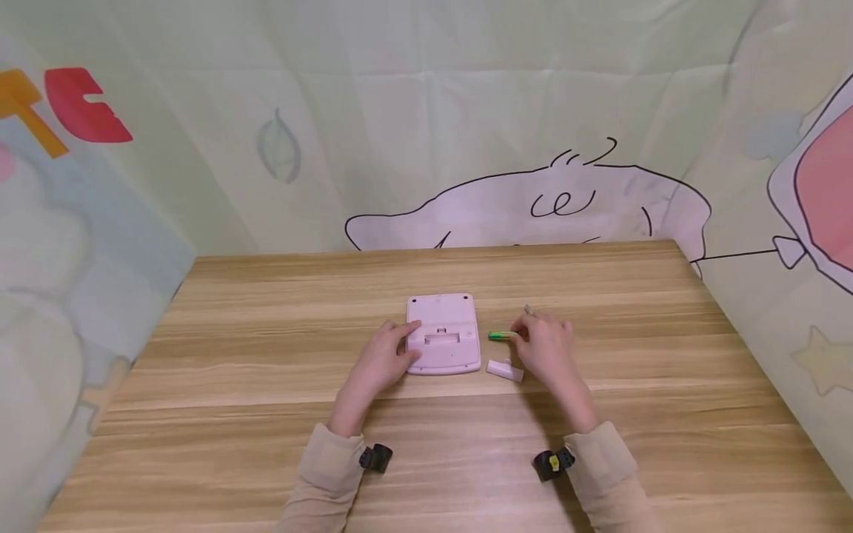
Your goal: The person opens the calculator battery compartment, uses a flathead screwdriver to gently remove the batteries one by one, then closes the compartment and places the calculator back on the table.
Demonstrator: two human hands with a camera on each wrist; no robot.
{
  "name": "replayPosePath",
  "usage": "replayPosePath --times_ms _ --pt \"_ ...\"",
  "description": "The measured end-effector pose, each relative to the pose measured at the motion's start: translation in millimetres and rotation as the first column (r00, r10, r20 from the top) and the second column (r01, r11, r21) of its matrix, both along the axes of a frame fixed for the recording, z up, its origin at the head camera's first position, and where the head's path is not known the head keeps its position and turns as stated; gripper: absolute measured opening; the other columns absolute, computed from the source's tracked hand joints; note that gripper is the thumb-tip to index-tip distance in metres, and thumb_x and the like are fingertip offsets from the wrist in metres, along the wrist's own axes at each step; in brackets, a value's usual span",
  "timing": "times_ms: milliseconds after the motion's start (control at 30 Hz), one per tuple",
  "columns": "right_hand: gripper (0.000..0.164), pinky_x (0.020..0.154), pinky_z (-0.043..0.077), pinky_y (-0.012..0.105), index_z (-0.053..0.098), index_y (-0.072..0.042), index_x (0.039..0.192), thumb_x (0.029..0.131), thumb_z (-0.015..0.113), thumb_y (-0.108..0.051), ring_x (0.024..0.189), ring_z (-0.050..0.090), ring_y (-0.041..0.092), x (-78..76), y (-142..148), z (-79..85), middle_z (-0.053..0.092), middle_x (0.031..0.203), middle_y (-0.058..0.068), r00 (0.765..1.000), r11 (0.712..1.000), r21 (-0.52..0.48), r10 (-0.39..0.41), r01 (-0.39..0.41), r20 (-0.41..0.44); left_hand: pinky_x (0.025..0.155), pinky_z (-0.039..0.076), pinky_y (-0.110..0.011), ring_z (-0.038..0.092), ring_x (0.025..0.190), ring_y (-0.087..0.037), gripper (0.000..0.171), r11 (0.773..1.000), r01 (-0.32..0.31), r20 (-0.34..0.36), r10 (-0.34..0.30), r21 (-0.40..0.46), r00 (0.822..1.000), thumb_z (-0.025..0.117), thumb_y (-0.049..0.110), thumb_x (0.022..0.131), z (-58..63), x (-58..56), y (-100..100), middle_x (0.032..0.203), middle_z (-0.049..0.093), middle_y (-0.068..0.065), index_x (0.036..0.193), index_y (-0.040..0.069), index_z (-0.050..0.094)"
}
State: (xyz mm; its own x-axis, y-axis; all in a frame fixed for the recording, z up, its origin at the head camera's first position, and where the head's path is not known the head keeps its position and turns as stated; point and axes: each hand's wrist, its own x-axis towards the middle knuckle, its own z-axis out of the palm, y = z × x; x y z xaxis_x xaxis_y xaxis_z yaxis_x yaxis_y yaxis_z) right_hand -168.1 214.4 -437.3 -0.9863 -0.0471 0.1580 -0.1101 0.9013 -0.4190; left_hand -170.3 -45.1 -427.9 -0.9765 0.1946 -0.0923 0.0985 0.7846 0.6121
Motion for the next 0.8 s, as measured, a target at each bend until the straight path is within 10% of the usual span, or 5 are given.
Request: replayPosePath --times_ms 800 --pt "0.007 0.073 0.032 0.042 0.072 -0.007 0.087 0.080 0.072 -0.009 0.080 0.058 0.027 -1.1 1.1 -2.2 0.066 0.078 0.006 0.999 1.000 0.016 0.019 -0.020 0.050 0.087 0.051 -0.043 0.058 0.096 -0.028 0.049 1.000 0.004 0.003 -0.004 0.008 1.000 0.068 0.015 0.088 0.9 -0.4 -0.9 0.116 0.058 -0.018 0.135 0.010 0.056"
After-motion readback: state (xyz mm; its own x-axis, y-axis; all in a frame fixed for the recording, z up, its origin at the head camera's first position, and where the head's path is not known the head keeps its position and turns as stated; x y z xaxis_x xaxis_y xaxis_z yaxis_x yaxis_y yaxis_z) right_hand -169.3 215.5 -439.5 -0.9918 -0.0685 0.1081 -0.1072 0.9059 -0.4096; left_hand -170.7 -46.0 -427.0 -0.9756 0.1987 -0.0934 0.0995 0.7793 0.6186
